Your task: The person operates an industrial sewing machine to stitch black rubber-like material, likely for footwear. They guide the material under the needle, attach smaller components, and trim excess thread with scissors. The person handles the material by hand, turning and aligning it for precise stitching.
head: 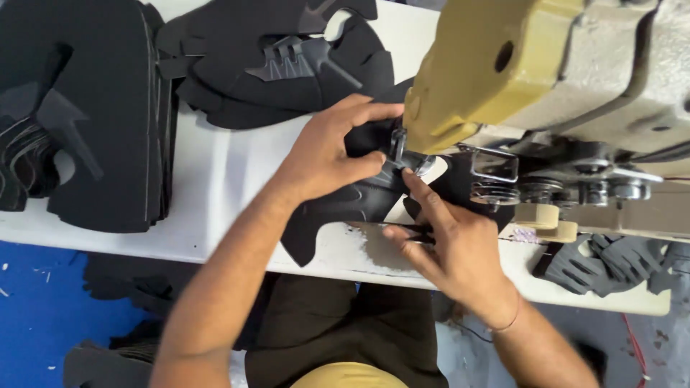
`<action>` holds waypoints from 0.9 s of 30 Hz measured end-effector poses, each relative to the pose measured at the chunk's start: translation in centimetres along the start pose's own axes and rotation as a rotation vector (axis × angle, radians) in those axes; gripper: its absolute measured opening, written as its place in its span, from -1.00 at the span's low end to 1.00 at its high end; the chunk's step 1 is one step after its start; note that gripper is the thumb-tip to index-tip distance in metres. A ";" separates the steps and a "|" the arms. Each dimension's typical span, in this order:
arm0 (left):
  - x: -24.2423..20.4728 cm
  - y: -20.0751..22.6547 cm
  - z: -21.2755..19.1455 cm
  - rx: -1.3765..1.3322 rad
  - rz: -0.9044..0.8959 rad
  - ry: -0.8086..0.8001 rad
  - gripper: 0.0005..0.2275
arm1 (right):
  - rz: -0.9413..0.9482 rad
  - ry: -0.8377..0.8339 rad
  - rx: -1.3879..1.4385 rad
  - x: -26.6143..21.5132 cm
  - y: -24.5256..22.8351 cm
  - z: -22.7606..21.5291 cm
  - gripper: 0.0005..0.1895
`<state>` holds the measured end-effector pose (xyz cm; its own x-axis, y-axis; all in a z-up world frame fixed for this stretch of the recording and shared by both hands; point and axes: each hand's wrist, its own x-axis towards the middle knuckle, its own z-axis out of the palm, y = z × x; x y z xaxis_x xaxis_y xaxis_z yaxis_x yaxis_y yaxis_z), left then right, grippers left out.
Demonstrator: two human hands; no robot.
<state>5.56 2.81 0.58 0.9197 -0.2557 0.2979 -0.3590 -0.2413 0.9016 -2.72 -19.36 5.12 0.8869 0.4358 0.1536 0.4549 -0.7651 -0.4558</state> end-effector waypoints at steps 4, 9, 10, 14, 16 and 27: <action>2.6 -1.4 -0.9 0.031 0.089 -0.252 -0.52 | 0.108 0.027 0.031 -0.4 -1.1 1.4 -0.12; 6.4 -1.8 -1.7 -0.149 0.101 -0.538 -0.56 | 0.208 -0.022 0.204 -0.4 -3.4 1.4 -0.06; 7.0 -1.8 -1.7 -0.145 0.116 -0.628 -0.57 | 0.224 -0.027 0.279 -0.4 -3.8 1.5 -0.05; 8.3 -0.6 -1.9 -0.025 -0.023 -0.716 -0.64 | 0.260 -0.004 0.435 -0.8 -4.0 2.7 -0.01; 8.7 -0.6 -1.8 -0.129 -0.117 -0.766 -0.59 | 0.352 -0.009 0.525 -0.7 -4.6 3.1 0.06; 12.0 -2.1 -0.6 -0.280 -0.236 -0.976 -0.69 | 0.343 0.008 0.573 -0.3 -5.1 3.3 0.12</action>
<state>17.47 0.81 2.42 0.3889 -0.9062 -0.1659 -0.0221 -0.1892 0.9817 -5.61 -14.03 4.54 0.9750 0.2080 -0.0776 0.0341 -0.4856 -0.8735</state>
